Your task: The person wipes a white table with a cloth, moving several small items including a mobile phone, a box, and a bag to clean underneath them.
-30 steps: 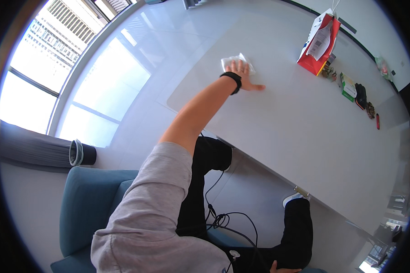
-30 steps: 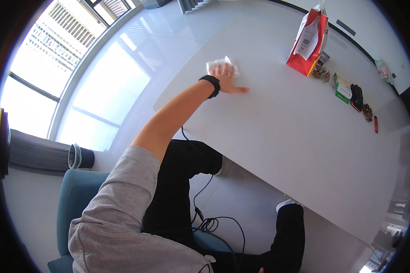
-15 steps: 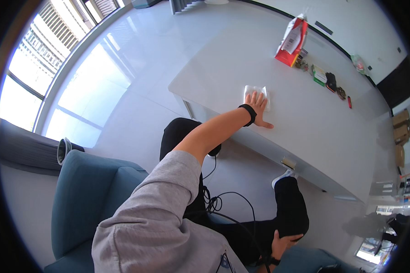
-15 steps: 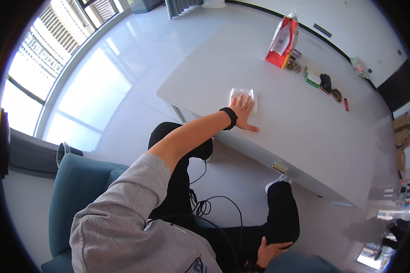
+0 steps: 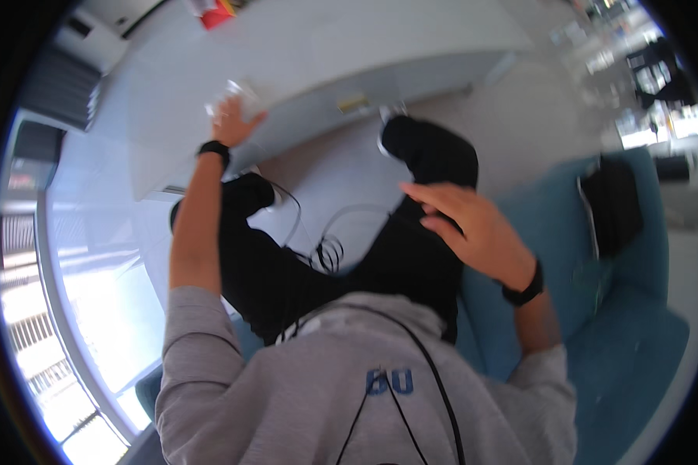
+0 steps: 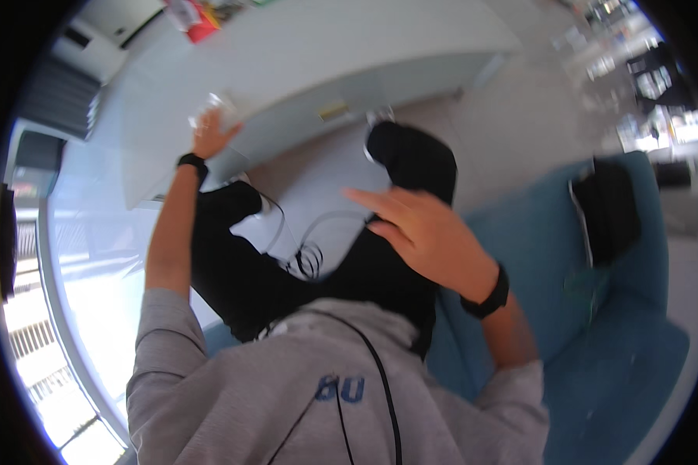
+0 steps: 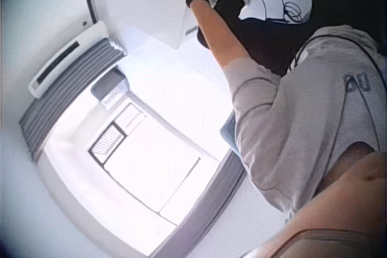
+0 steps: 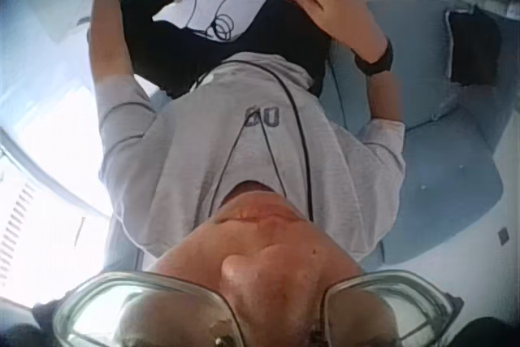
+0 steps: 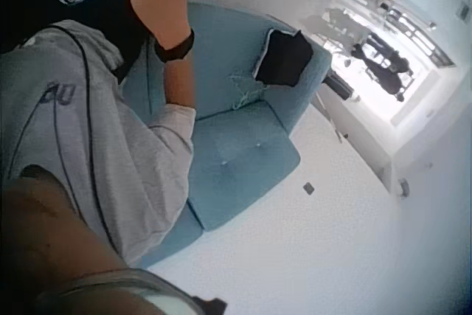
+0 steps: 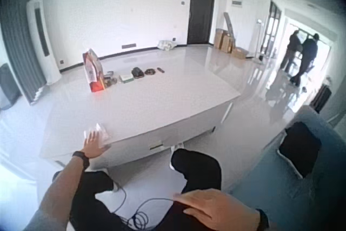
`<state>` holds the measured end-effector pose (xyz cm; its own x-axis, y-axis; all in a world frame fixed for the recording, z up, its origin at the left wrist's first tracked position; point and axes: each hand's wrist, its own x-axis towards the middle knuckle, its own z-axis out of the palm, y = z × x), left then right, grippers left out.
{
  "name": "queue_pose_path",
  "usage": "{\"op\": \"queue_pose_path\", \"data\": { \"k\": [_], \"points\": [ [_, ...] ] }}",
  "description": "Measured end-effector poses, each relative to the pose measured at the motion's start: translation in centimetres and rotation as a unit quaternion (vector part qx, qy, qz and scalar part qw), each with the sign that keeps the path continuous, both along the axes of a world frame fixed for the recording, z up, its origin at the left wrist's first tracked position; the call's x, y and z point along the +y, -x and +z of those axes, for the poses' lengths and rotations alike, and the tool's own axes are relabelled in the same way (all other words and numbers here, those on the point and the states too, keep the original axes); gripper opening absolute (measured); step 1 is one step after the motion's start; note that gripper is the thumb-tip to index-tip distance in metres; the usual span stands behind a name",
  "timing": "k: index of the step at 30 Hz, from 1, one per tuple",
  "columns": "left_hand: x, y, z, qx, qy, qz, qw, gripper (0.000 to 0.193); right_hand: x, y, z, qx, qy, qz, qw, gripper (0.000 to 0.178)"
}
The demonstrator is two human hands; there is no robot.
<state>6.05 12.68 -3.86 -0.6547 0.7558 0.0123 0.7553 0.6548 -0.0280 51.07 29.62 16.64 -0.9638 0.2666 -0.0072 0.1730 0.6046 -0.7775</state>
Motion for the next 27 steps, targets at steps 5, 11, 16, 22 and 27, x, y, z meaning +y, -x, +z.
{"op": "queue_pose_path", "data": {
  "k": [5, 11, 16, 22, 27],
  "points": [
    [-2.5, 0.9, -0.4, -0.071, -0.06, -0.018, 0.995, 0.088, -5.3, 1.9, 9.0, 0.177, -0.199, 0.211, 0.941, 0.046],
    [-3.4, -5.8, 3.2, -0.193, -0.124, -0.082, 0.97, 0.071, -10.3, 3.1, 11.0, 0.185, -0.165, 0.366, 0.897, 0.047],
    [-4.4, -5.2, 4.1, -0.117, -0.119, -0.069, 0.984, 0.086, -12.3, 2.4, 11.2, 0.176, -0.09, 0.431, 0.881, 0.048],
    [-3.7, -7.9, 4.4, -0.092, -0.121, -0.114, 0.982, 0.081, -13.7, 0.7, 11.3, 0.162, -0.025, 0.472, 0.866, 0.049],
    [-3.6, -7.1, 4.0, -0.054, -0.103, -0.143, 0.983, 0.077, -13.7, -0.2, 11.1, 0.151, 0.009, 0.488, 0.86, 0.051]
  ]
}}
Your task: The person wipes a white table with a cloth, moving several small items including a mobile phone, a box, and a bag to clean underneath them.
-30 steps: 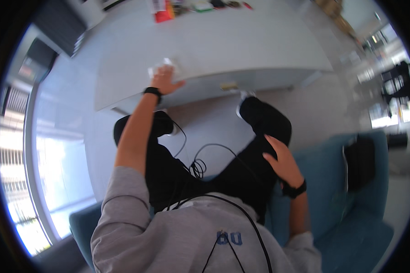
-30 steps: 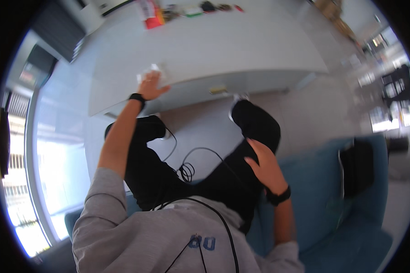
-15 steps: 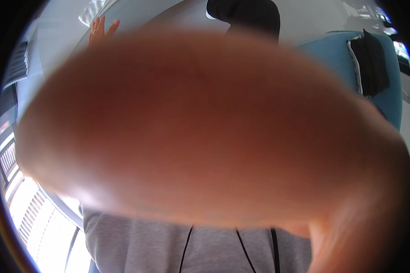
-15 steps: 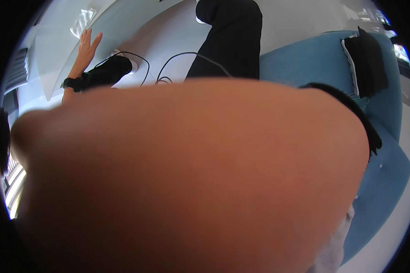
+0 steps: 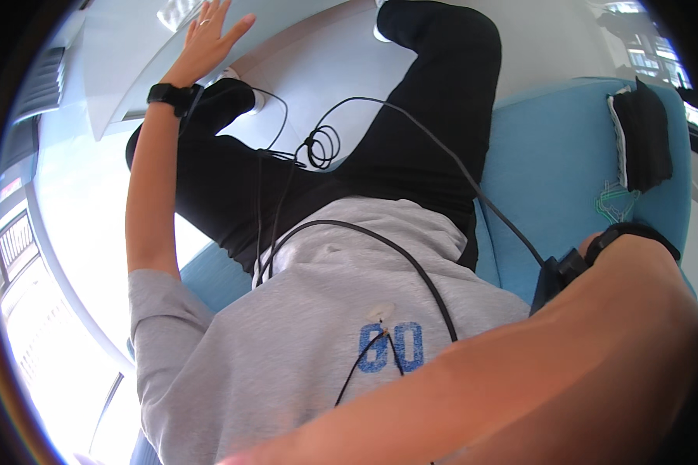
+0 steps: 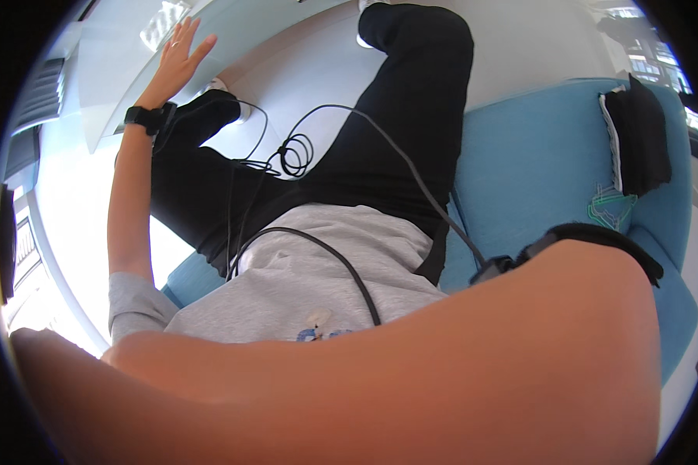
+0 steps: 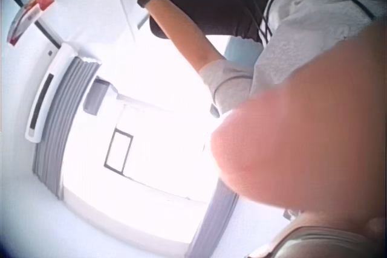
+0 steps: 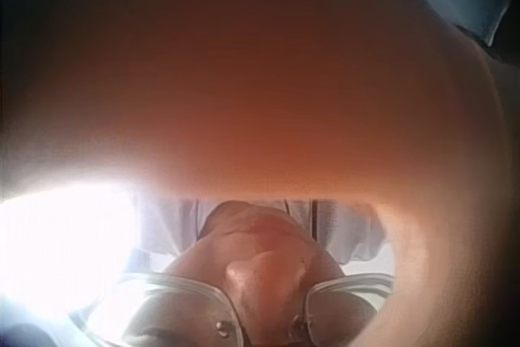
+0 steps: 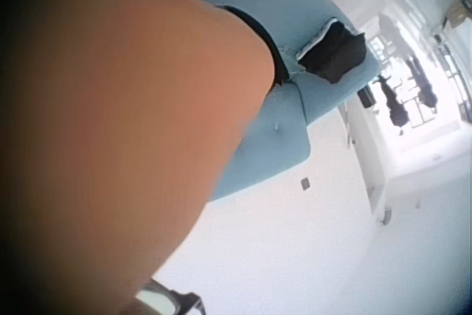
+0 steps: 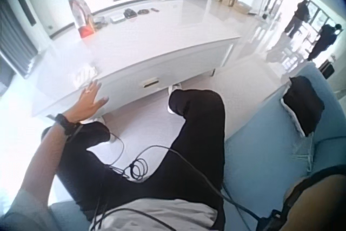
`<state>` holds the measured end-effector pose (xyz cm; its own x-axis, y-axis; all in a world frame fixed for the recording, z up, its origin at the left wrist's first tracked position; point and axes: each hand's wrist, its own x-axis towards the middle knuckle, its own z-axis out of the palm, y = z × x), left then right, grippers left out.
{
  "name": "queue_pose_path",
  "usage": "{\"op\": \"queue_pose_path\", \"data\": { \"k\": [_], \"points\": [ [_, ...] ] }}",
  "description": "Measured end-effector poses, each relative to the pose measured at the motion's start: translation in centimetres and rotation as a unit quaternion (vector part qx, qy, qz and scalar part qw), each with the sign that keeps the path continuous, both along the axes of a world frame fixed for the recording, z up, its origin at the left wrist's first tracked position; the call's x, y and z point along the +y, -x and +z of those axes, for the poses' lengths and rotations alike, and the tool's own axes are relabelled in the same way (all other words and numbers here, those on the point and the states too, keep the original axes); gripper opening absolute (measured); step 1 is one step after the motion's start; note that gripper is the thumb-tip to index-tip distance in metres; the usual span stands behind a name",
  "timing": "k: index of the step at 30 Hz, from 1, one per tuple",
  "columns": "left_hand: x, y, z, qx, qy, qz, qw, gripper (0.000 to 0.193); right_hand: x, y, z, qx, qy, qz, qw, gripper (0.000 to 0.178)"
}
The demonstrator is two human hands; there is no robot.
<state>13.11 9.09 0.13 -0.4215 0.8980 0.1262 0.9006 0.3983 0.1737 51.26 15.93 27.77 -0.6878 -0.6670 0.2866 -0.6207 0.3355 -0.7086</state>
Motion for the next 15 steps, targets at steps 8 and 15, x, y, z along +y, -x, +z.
{"op": "queue_pose_path", "data": {
  "k": [8, 15],
  "points": [
    [2.0, -4.1, 3.5, -0.084, 0.074, 0.025, 0.993, 0.083, 1.2, -0.4, 0.1, -0.04, 0.038, 0.022, 0.998, 0.054],
    [0.3, -3.4, 3.8, -0.081, 0.079, 0.024, 0.993, 0.088, 3.3, -0.6, 0.5, -0.084, 0.141, 0.087, 0.983, 0.057]
  ]
}}
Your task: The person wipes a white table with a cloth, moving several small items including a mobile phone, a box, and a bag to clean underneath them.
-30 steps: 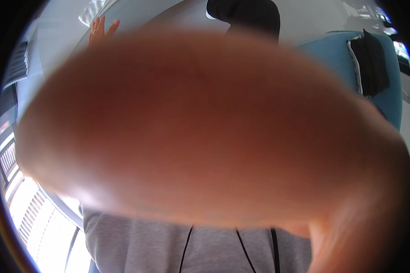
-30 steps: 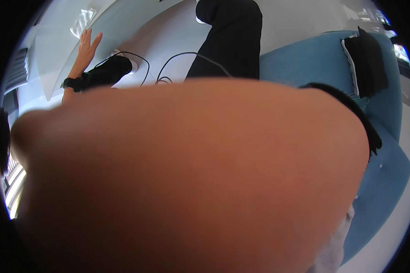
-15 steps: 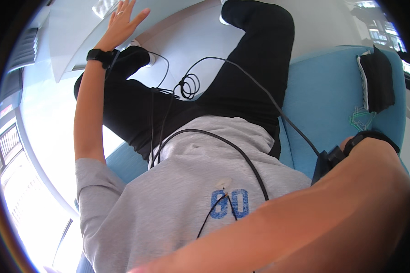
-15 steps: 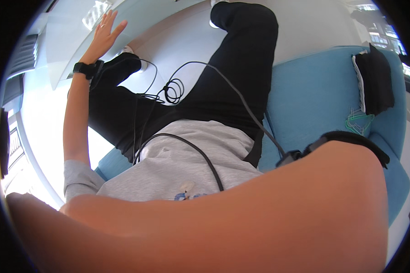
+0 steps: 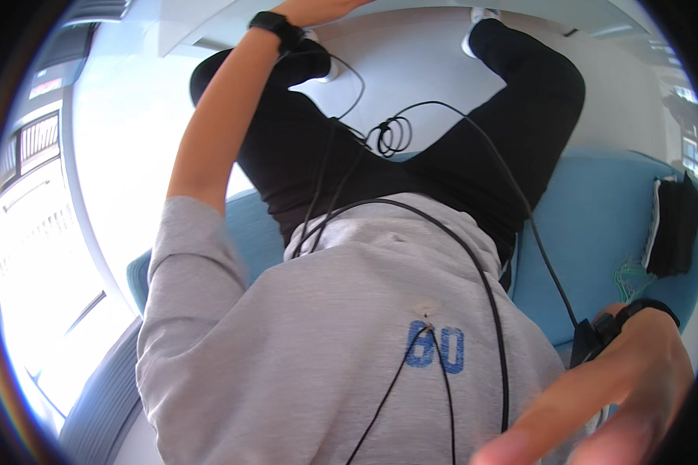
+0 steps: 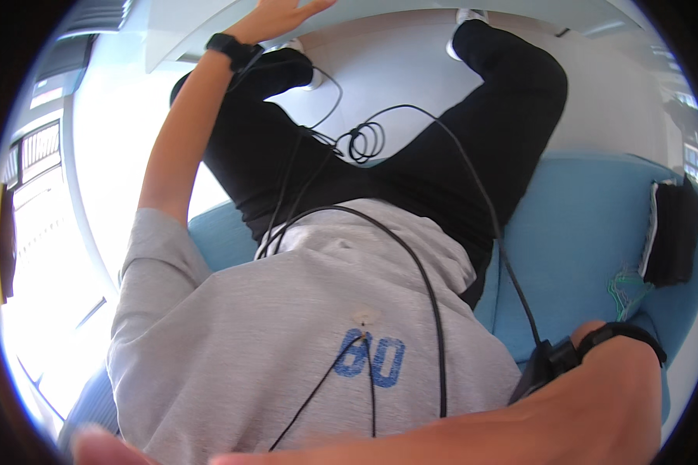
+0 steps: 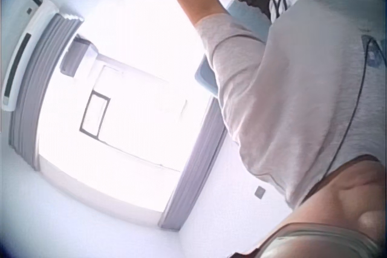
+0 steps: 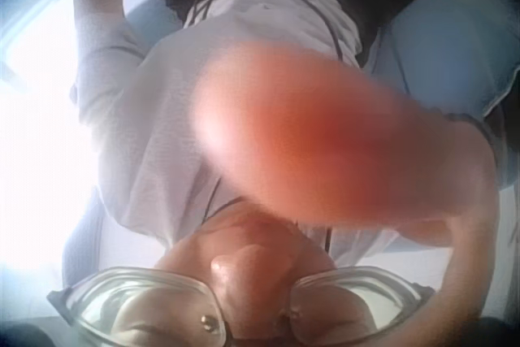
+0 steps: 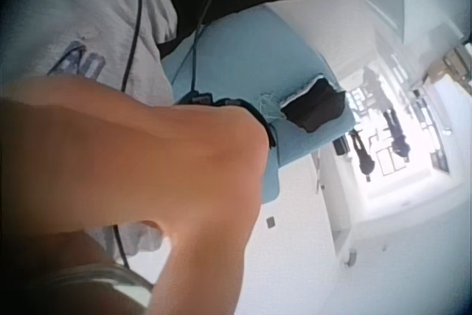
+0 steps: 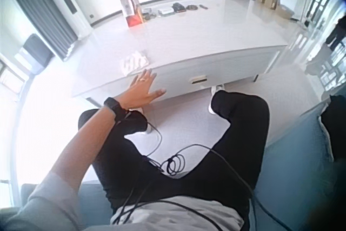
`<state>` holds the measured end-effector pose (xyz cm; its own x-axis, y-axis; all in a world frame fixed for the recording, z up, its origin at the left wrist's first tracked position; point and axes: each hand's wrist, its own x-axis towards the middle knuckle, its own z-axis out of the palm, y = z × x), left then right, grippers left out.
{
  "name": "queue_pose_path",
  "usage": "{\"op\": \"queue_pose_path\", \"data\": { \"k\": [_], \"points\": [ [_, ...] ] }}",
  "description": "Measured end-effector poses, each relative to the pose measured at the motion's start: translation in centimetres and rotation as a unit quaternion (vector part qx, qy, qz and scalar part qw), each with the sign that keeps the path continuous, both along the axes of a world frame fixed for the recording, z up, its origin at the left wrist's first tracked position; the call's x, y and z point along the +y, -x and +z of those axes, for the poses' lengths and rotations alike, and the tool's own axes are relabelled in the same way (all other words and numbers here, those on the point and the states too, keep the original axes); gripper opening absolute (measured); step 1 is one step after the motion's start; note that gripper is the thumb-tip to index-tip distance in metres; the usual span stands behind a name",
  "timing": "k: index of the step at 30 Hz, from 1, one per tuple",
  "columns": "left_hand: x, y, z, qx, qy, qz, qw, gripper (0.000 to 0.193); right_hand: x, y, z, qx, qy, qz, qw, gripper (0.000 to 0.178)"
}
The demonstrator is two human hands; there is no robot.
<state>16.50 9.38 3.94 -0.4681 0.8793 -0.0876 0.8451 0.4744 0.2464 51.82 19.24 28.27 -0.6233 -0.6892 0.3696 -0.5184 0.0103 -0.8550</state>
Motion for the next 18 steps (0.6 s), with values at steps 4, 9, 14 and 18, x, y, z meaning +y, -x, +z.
{"op": "queue_pose_path", "data": {
  "k": [4, 9, 14, 18],
  "points": [
    [2.8, 0.3, -1.3, 0.007, -0.037, -0.013, 0.999, 0.089, 3.2, -0.7, 0.1, -0.049, 0.087, -0.035, 0.994, 0.059],
    [0.8, 0.6, -1.7, 0.015, -0.036, 0.045, 0.998, 0.094, 7.2, -0.3, -4.8, -0.226, 0.0, -0.403, 0.887, 0.062],
    [-0.2, 4.5, -0.7, 0.098, -0.07, 0.107, 0.987, 0.094, 12.5, -3.6, -17.4, -0.213, -0.471, -0.534, 0.669, 0.097],
    [-0.8, 7.1, -1.0, 0.094, -0.055, 0.151, 0.983, 0.103, 12.5, -5.5, -23.3, -0.287, -0.393, -0.546, 0.682, 0.126]
  ]
}}
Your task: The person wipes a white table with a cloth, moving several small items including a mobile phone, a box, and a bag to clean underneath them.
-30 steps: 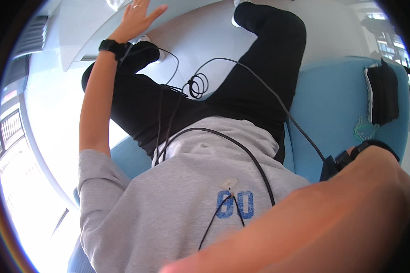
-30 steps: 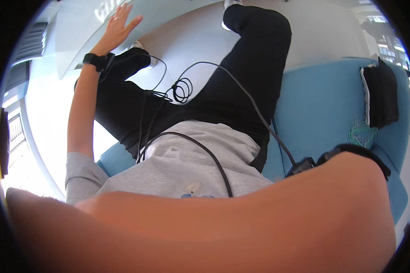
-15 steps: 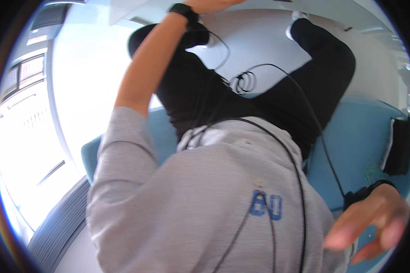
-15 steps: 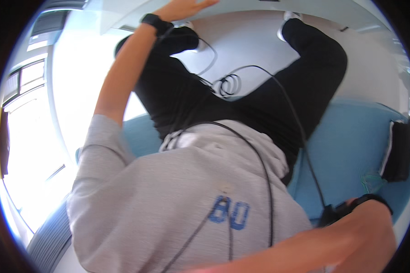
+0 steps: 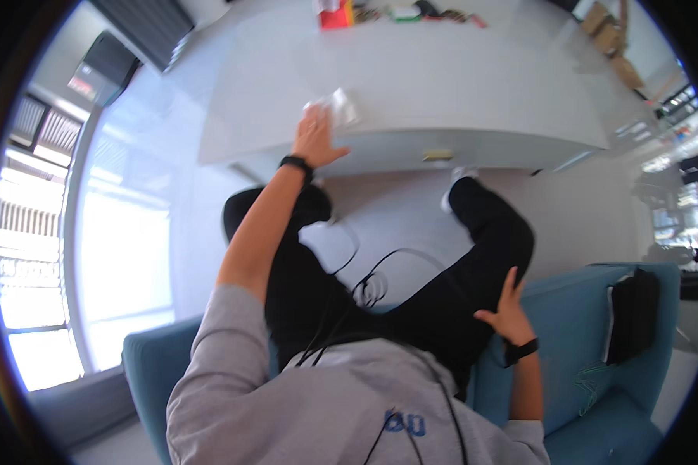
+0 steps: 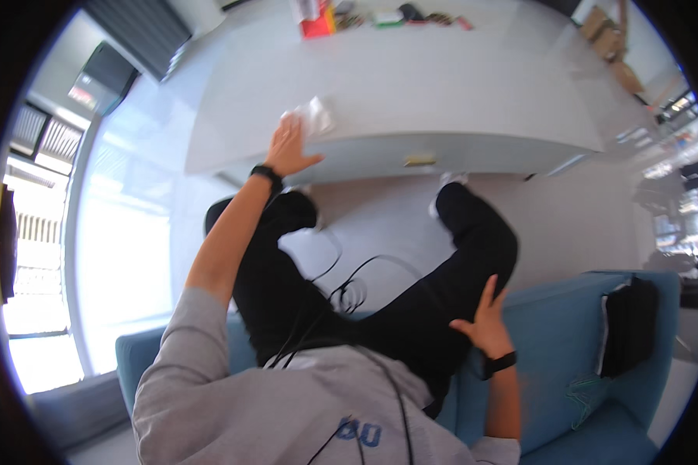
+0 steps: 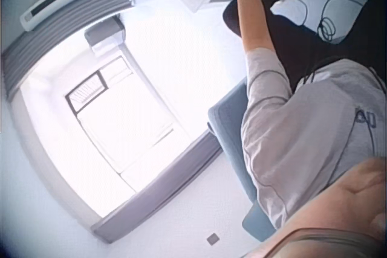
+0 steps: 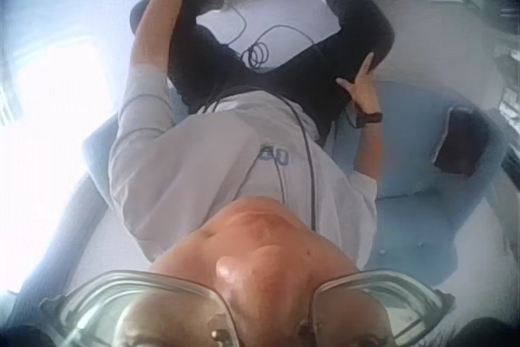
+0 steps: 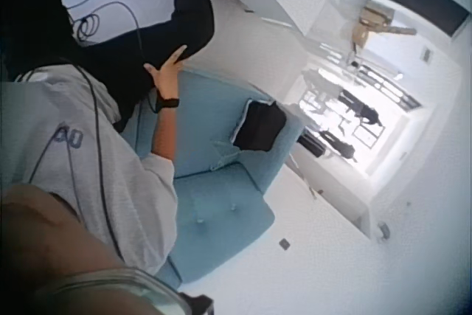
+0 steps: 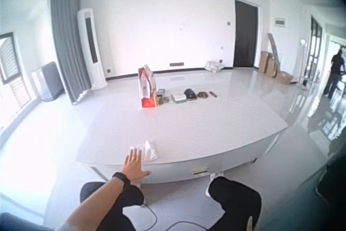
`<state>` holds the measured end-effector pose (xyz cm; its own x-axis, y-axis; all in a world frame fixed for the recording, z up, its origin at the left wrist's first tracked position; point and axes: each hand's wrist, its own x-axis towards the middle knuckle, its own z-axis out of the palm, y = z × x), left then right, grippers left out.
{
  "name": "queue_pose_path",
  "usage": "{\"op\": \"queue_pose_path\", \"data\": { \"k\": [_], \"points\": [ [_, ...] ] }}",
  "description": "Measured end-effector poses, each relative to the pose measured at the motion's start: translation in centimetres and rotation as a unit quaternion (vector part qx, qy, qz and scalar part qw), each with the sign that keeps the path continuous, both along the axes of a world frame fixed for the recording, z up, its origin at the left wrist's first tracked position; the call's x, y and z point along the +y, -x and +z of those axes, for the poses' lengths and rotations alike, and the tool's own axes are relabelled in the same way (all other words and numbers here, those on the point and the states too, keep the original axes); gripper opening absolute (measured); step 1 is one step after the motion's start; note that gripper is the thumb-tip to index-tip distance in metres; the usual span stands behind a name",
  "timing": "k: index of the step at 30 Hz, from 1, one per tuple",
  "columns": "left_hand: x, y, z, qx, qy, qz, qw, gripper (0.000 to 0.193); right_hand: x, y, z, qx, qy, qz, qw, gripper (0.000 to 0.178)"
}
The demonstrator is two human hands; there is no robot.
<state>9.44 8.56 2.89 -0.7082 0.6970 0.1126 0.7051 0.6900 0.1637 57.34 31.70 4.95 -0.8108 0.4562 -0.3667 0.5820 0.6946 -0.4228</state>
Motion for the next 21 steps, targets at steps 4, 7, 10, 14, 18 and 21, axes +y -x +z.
{"op": "queue_pose_path", "data": {
  "k": [4, 7, 10, 14, 18, 21],
  "points": [
    [0.2, 1.9, -2.9, -0.038, 0.061, 0.051, 0.996, 0.116, 0.0, -0.2, -0.1, -0.004, 0.117, -0.061, 0.991, 0.135],
    [2.1, 0.0, -3.1, -0.068, 0.077, 0.089, 0.991, 0.12, 0.2, -1.3, -2.1, 0.0, 0.13, -0.058, 0.99, 0.138],
    [2.2, 0.4, -4.6, -0.031, 0.031, 0.049, 0.998, 0.119, -0.4, -1.4, -3.6, 0.021, 0.115, -0.035, 0.992, 0.139],
    [5.7, -1.8, -2.6, -0.016, 0.081, 0.024, 0.996, 0.116, -0.7, -1.7, -4.5, -0.001, 0.094, -0.036, 0.995, 0.14],
    [6.3, -1.7, -2.1, -0.045, 0.099, 0.031, 0.994, 0.118, -1.2, -1.2, -4.0, -0.067, 0.106, -0.035, 0.991, 0.14],
    [6.0, -1.9, -1.6, -0.047, 0.112, 0.036, 0.992, 0.118, -0.9, -1.4, -2.7, 0.02, 0.011, -0.012, 1.0, 0.121]
  ]
}}
